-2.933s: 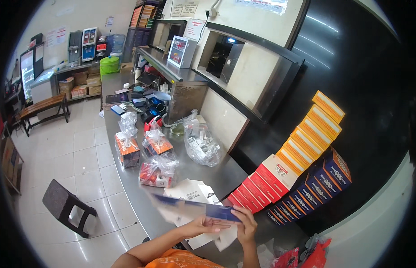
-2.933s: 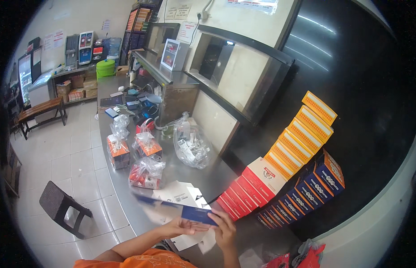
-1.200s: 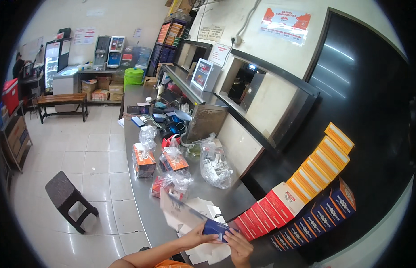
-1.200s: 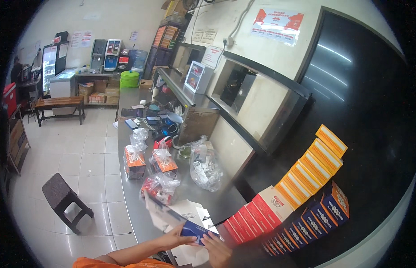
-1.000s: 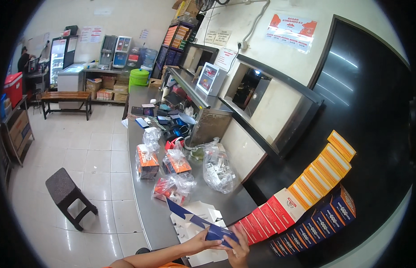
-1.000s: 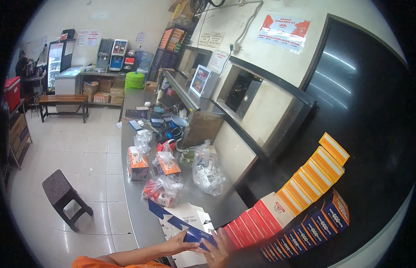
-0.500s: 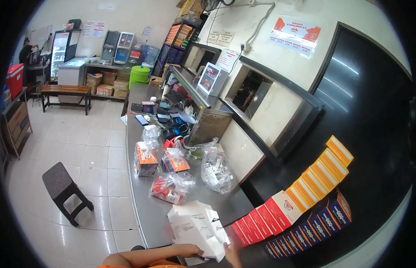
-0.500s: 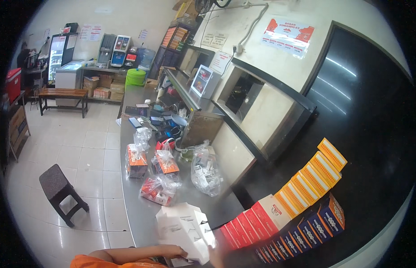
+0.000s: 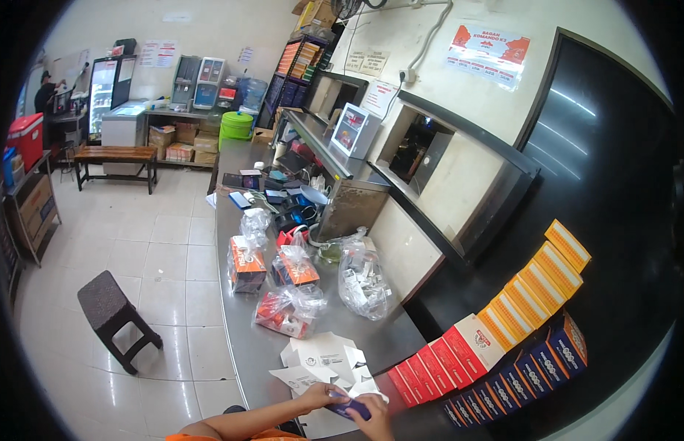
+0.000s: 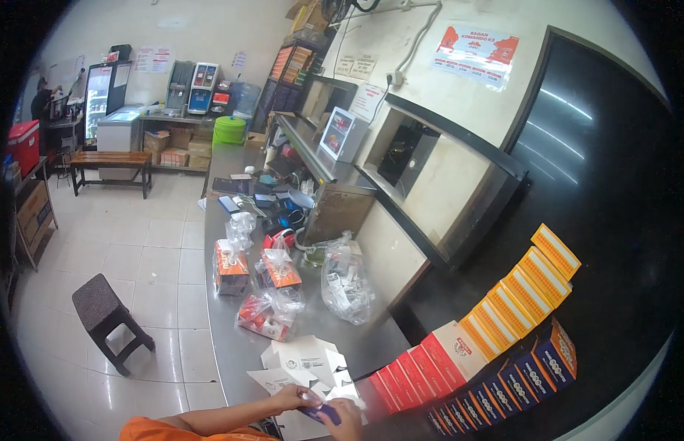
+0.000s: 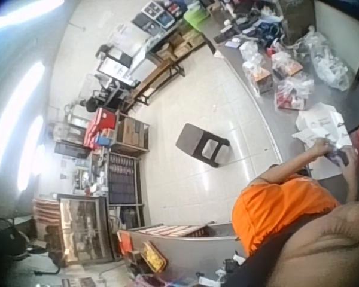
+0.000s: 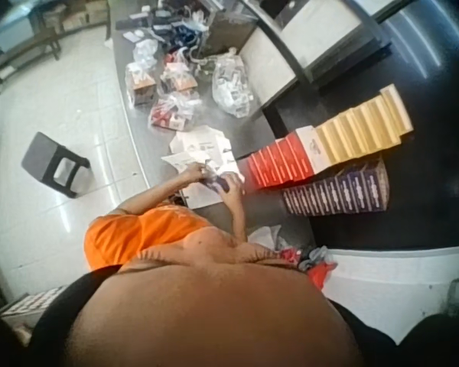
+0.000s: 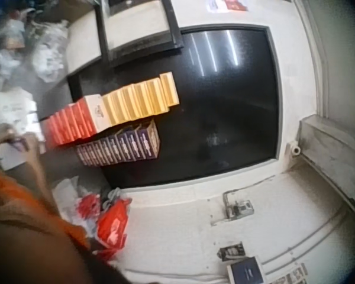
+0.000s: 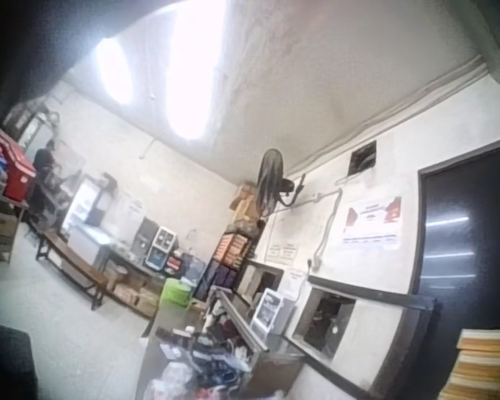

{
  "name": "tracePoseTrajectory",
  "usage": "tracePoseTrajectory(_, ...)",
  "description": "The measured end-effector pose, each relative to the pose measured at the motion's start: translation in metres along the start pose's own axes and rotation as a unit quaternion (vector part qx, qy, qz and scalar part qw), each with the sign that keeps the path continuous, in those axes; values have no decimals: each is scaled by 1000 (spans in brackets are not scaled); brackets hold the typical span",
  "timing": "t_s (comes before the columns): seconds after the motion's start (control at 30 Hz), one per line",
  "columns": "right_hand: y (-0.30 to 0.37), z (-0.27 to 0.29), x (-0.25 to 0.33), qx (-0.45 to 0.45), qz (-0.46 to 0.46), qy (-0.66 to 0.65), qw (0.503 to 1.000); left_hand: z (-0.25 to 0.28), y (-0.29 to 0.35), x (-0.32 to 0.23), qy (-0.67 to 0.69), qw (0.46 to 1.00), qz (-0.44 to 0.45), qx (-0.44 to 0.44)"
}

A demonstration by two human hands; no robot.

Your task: The person folds cardboard food boxes into shape by hand and stacks them on the counter.

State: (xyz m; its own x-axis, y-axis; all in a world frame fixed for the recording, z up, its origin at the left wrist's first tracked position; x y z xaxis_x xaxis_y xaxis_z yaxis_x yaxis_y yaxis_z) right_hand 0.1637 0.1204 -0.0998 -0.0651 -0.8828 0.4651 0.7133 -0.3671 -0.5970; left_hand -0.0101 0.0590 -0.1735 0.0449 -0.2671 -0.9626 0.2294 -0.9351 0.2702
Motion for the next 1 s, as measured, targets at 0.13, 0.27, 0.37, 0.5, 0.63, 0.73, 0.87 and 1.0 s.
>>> tracePoseTrajectory(0.13, -19, 20, 5, -88, -107, -29, 990, -9, 14, -36, 122, 991, -61, -1)
tracePoseTrajectory(0.27, -31, 33, 20, -56, -70, 3, 996, -13, 29, -70, 105, 979, -169, -33)
tracePoseTrajectory(0.37, -31, 41, 34, -4, -74, -39, 997, -11, 41, -94, 45, 966, -244, -68)
tracePoseTrajectory(0.5, -37, 52, 42, 14, -133, -59, 989, -12, 60, -116, -83, 960, -258, -70)
tracePoseTrajectory(0.63, -58, 43, 43, -206, -310, -119, 920, -23, 78, -129, -297, 699, -487, -431)
tracePoseTrajectory(0.73, -67, 19, 64, -190, -205, -422, 862, -30, 84, -127, -193, 807, -464, -312)
tracePoseTrajectory(0.87, -78, -2, 85, -113, -217, -709, 661, -8, 88, -133, -94, 735, -519, -426)
tracePoseTrajectory(1.0, -106, 27, 64, -218, -76, -158, 960, 20, 91, -139, 6, 822, -457, -339)
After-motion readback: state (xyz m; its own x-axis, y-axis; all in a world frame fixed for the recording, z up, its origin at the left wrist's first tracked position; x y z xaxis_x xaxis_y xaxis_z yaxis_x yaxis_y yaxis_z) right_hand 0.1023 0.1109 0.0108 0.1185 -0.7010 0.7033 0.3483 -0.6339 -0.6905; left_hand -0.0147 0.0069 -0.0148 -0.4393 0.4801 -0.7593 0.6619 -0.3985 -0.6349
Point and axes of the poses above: each hand's wrist, its own y-axis away from the middle knuckle, its own z-axis out of the back of the hand, x = y × z, the point moved 1 cm from there along -y, towards the middle knuckle, and after that the axes turned 5 degrees about -y, right-handed, at the moved point
